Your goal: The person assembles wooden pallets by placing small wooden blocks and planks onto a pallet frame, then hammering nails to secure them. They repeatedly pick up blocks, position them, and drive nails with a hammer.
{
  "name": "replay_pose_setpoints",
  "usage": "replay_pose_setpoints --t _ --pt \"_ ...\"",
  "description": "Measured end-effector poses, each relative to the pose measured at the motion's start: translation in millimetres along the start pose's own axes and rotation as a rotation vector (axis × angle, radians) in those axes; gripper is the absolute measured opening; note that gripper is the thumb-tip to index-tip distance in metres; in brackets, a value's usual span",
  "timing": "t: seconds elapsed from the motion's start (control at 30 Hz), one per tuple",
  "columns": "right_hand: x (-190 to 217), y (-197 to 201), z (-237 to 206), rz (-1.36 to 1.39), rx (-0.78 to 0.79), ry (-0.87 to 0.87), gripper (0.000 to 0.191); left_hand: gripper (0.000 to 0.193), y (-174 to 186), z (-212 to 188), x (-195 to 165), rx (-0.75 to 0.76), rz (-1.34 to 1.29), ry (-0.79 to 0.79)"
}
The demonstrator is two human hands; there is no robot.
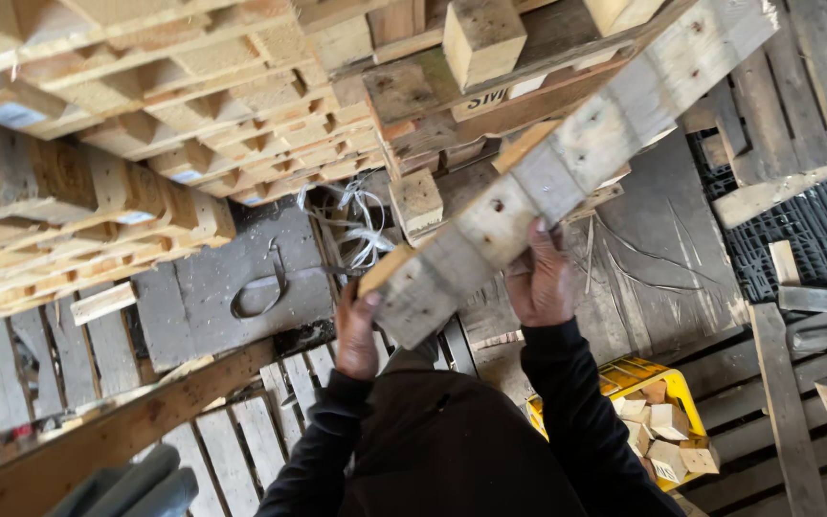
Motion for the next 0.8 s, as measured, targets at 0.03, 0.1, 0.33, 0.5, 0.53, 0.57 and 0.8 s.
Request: replay_pose_setpoints --t 0.03,0.1,0.33,0.5,0.53,0.57,0.8 --pt "0 -4 9 -0.016 0.017 0.019 0.031 0.117 4 15 -13 0.01 0.025 -0.041" --pt "2 -14 27 -0.052 0.045 0.043 0.025 0.111 0 45 -38 0.099 0.064 -0.107" --pt "4 -80 88 -0.115 0.122 0.039 0.023 0.095 -12 113 -126 0.234 -0.29 -0.1" --pt "34 -129 137 -0.158 0.149 0.097 0.03 0.088 -53 163 -175 0.332 -0.355 -0.21" --pt "42 -133 150 -0.183 0.122 0.106 0.031 0.089 -61 174 -181 0.365 -0.357 -0.23" --pt "52 -135 163 -0.213 0.098 0.117 0.032 0.091 -69 184 -180 0.355 -0.359 -0.195" --pt "78 -126 218 -0.299 0.136 0.052 0.048 0.098 -105 245 -165 0.269 -0.356 -0.151"
Point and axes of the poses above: each hand's wrist, its own z-axis towards the middle knuckle, its own y-axis out of the back of the hand, x = y × z, the point moved 6 cm from there along z, towards the middle knuckle, and after that the axes turned 7 degrees about -y, right-handed, at the moved point
